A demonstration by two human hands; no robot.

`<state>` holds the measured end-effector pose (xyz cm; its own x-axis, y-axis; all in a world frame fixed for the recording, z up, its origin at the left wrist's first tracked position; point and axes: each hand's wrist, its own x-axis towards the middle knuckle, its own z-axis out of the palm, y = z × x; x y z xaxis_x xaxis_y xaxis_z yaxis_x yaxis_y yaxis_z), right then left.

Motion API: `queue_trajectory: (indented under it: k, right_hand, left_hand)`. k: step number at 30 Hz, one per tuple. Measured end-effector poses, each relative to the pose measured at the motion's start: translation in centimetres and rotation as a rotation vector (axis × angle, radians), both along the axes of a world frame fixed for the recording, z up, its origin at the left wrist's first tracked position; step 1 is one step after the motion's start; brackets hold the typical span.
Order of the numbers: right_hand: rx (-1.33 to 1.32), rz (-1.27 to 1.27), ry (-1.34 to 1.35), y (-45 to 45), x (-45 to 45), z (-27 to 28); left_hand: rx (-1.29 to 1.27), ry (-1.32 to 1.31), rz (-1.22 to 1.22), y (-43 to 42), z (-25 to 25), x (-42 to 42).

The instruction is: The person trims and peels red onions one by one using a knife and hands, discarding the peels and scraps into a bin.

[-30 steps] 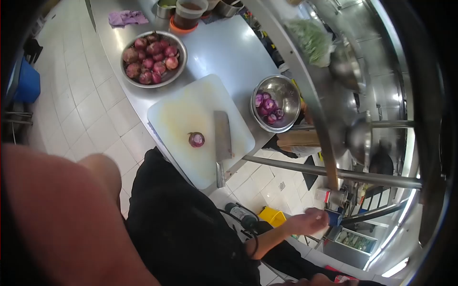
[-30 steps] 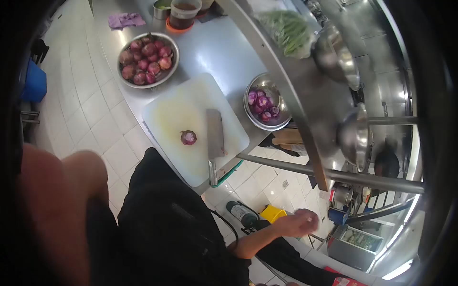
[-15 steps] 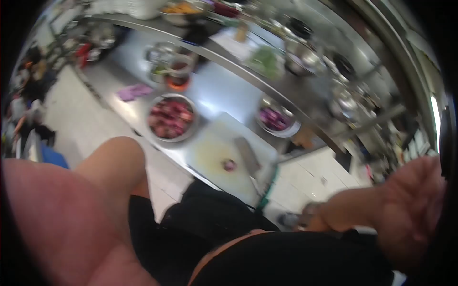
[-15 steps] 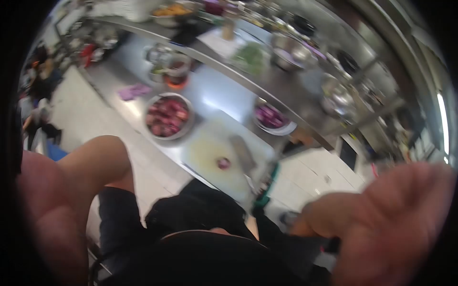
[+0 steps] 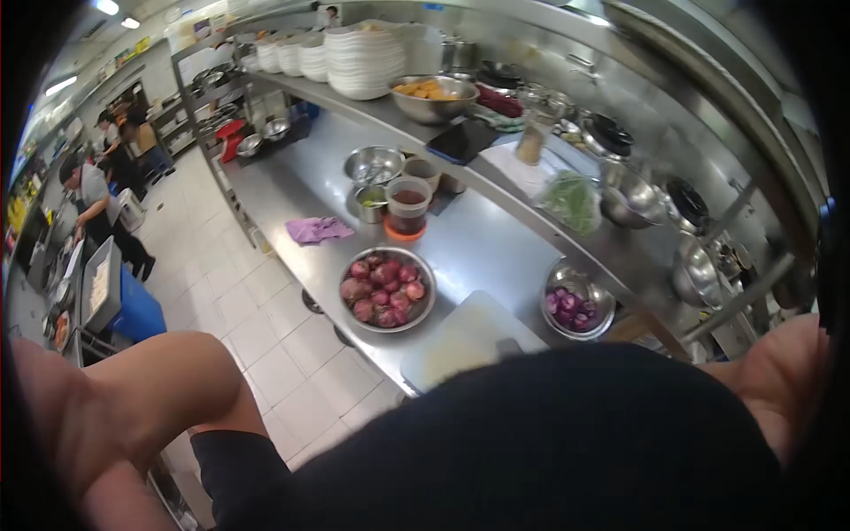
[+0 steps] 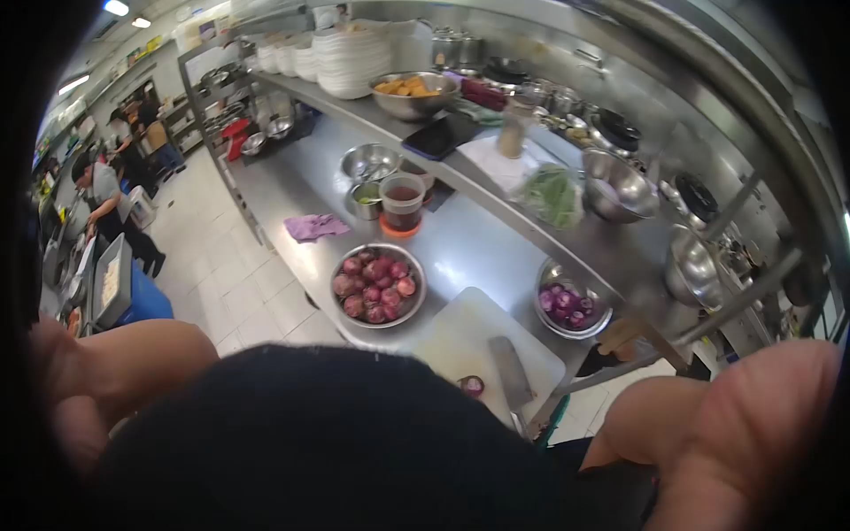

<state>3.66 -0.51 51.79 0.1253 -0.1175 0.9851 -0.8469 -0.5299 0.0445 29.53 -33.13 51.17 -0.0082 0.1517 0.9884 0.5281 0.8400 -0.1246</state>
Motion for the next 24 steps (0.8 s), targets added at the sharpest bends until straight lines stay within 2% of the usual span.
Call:
queue_trajectory:
  k: [8,18,24]
  right_hand:
    - [-0.089,-0.041,0.132,1.3,1.6,-2.6]
    - [-0.056,-0.187,0.085,3.4,0.2,-4.1]
    - [-0.055,-0.216,0.047,3.7,0.2,-7.1]
  left_hand:
    - [-0.112,0.129,-0.075,0.2,-1.3,-2.7]
    - [-0.071,0.003,-0.086,0.1,-2.2,-7.0]
    - [-0.087,-0.052,-0.107,1.3,-4.3,-7.5]
